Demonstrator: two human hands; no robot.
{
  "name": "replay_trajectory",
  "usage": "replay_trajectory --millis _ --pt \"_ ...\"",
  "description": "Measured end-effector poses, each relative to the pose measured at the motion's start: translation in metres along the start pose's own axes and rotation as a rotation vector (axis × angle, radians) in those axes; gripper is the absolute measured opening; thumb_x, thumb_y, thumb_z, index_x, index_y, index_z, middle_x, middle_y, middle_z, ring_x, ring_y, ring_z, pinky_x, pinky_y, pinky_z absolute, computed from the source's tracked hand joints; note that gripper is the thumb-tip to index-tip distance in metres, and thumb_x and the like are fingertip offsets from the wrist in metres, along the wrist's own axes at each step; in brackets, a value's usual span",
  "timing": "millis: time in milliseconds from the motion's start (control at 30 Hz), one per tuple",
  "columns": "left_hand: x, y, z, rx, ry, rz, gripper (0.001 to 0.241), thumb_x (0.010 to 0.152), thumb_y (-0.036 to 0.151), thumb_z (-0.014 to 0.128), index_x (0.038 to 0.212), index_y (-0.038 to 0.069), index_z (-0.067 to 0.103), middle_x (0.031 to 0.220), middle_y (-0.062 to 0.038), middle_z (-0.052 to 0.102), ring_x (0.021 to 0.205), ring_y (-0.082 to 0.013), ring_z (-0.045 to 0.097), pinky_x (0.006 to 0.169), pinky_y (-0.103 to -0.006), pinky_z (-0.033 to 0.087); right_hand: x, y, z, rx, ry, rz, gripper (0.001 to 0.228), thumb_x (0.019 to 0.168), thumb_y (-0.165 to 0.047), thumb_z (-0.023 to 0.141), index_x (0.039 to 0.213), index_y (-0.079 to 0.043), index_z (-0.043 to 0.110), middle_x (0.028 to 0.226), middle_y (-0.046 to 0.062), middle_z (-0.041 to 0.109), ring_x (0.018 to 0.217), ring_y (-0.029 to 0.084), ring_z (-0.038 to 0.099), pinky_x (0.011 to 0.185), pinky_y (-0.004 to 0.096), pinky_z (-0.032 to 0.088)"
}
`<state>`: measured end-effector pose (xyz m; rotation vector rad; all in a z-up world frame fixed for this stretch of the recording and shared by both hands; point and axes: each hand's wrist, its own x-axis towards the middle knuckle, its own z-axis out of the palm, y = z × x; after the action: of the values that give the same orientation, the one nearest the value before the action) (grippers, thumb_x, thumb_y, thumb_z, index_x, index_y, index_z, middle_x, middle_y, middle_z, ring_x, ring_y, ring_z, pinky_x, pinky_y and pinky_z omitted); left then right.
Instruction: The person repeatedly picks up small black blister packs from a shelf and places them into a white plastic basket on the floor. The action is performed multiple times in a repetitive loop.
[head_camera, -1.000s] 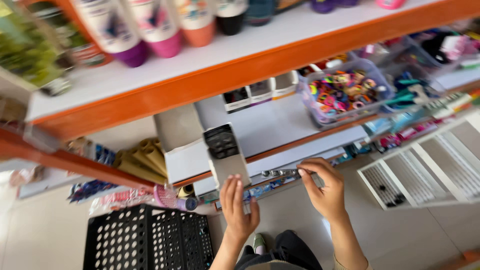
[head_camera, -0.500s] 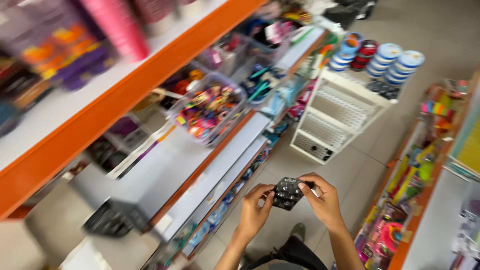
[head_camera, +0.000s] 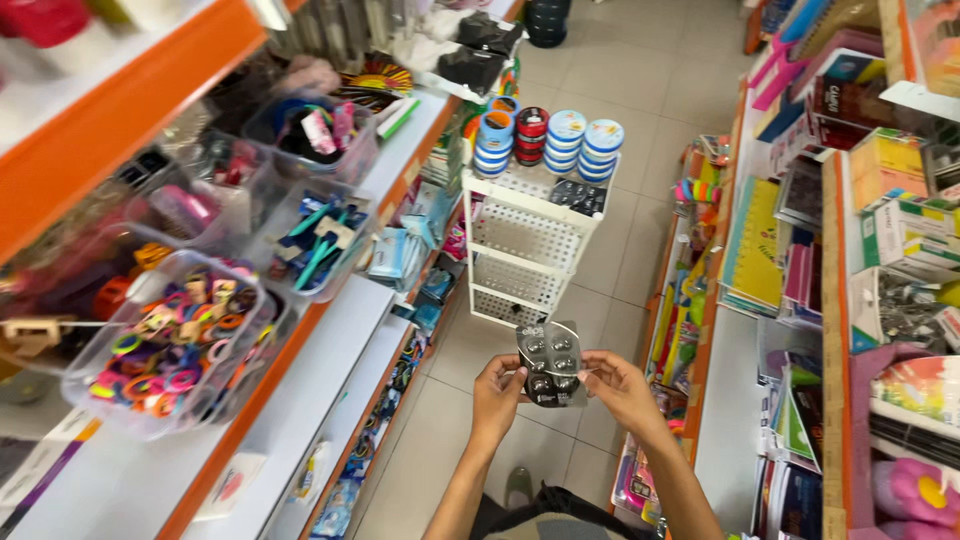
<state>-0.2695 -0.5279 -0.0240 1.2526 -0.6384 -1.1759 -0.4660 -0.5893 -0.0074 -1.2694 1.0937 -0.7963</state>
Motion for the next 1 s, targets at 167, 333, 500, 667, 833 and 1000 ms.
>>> replay_trajectory --millis 167,333,500,667,833,1000 --pt "0.041 -0.030 0.036 -0.096 -0.026 -0.099 0.018 0.088 0.003 0.061 0.106 -0.001 0.063 0.091 -0.011 0.062 0.073 -0.0189 0.068 0.054 -0.0344 0.064 0.044 0.029 -0.039 0.076 0.069 -0.138 0.040 0.074 0.006 0.075 0.113 0.003 0.065 0.091 0.010 0.069 0.073 0.014 0.063 0.059 0.025 0.052" --pt "0.089 -0.065 0.057 -0.086 -0.036 -0.146 0.017 0.090 0.002 0.060 0.106 -0.002 0.061 0.089 -0.009 0.059 0.073 -0.0196 0.068 0.055 -0.0365 0.064 0.089 0.038 -0.061 -0.005 0.149 -0.062 0.033 0.076 0.002 0.075 0.109 0.000 0.070 0.086 0.009 0.070 0.070 0.013 0.062 0.058 0.023 0.050" --pt "0.138 -0.071 0.078 -0.044 -0.033 -0.181 0.013 0.093 0.005 0.056 0.103 -0.001 0.062 0.085 -0.009 0.060 0.072 -0.0231 0.070 0.056 -0.0401 0.064 0.132 0.038 -0.078 -0.014 0.205 -0.003 0.030 0.077 0.002 0.073 0.107 -0.003 0.072 0.083 0.009 0.070 0.067 0.011 0.062 0.056 0.022 0.050" --pt "0.195 -0.047 0.092 0.001 -0.096 -0.215 0.031 0.096 0.011 0.051 0.126 0.001 0.050 0.085 -0.015 0.067 0.070 -0.0242 0.072 0.060 -0.0353 0.063 0.193 0.028 -0.094 -0.050 0.219 -0.030 0.031 0.077 0.002 0.072 0.107 -0.004 0.074 0.081 0.007 0.071 0.071 0.009 0.061 0.062 0.020 0.050" --pt "0.266 -0.044 0.097 0.052 -0.153 -0.244 0.022 0.097 0.014 0.050 0.115 0.004 0.056 0.086 -0.019 0.071 0.071 -0.0263 0.074 0.060 -0.0350 0.062 0.260 0.006 -0.103 -0.123 0.218 -0.011 0.028 0.078 -0.002 0.072 0.106 -0.006 0.076 0.081 0.008 0.073 0.072 0.010 0.062 0.064 0.023 0.050" --pt "0.338 -0.022 0.104 0.157 -0.189 -0.255 0.026 0.097 0.019 0.051 0.115 0.002 0.059 0.090 -0.019 0.073 0.075 -0.0257 0.074 0.064 -0.0335 0.061 0.340 0.007 -0.117 -0.185 0.225 0.000 0.026 0.080 -0.003 0.071 0.105 -0.007 0.076 0.084 0.010 0.074 0.075 0.012 0.063 0.071 0.027 0.051"
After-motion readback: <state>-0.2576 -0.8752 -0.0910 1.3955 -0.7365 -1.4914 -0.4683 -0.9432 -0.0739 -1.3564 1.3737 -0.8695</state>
